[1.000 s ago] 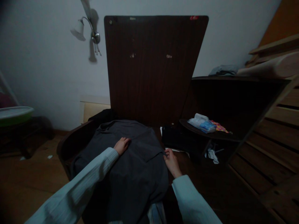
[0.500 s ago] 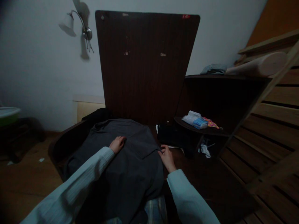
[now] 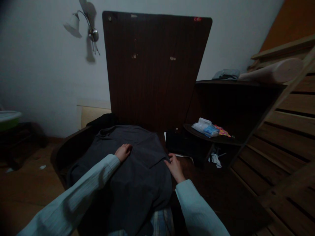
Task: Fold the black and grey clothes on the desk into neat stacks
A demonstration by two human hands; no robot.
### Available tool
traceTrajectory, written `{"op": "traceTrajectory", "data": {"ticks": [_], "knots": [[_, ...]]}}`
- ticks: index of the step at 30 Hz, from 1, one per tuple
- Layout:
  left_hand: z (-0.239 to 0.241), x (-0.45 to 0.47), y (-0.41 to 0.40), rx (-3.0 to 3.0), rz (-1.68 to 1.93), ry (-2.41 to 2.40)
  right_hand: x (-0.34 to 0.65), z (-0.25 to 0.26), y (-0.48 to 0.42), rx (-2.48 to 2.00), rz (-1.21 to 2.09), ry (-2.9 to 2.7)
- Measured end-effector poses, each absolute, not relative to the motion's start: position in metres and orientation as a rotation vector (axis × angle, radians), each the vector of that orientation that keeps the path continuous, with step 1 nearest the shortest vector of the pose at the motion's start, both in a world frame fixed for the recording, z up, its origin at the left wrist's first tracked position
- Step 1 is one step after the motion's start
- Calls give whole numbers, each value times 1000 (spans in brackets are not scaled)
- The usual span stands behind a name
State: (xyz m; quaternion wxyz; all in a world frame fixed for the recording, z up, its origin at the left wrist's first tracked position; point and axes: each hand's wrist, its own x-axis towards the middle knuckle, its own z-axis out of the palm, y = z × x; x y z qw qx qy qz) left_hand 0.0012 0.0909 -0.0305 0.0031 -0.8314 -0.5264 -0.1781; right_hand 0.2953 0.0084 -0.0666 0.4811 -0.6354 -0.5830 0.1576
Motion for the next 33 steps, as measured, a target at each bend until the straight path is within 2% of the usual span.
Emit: {"op": "traceTrajectory", "data": {"ticks": [7,13,24,33], "knots": [[-9,-25,81,-2860,-147,-1379,294,-62,6,-1605,409,-1481],[-9,-27,55,-2890,-158,-1074,293,-61,6,-1622,389,-1483],[-6,-28,62,-2802,-47,-947,294,-63,7,-1673,350,-1461],[-7,-42,54,-2774,-139,-1025,295,-64,8,-1701,303,-1468]]}}
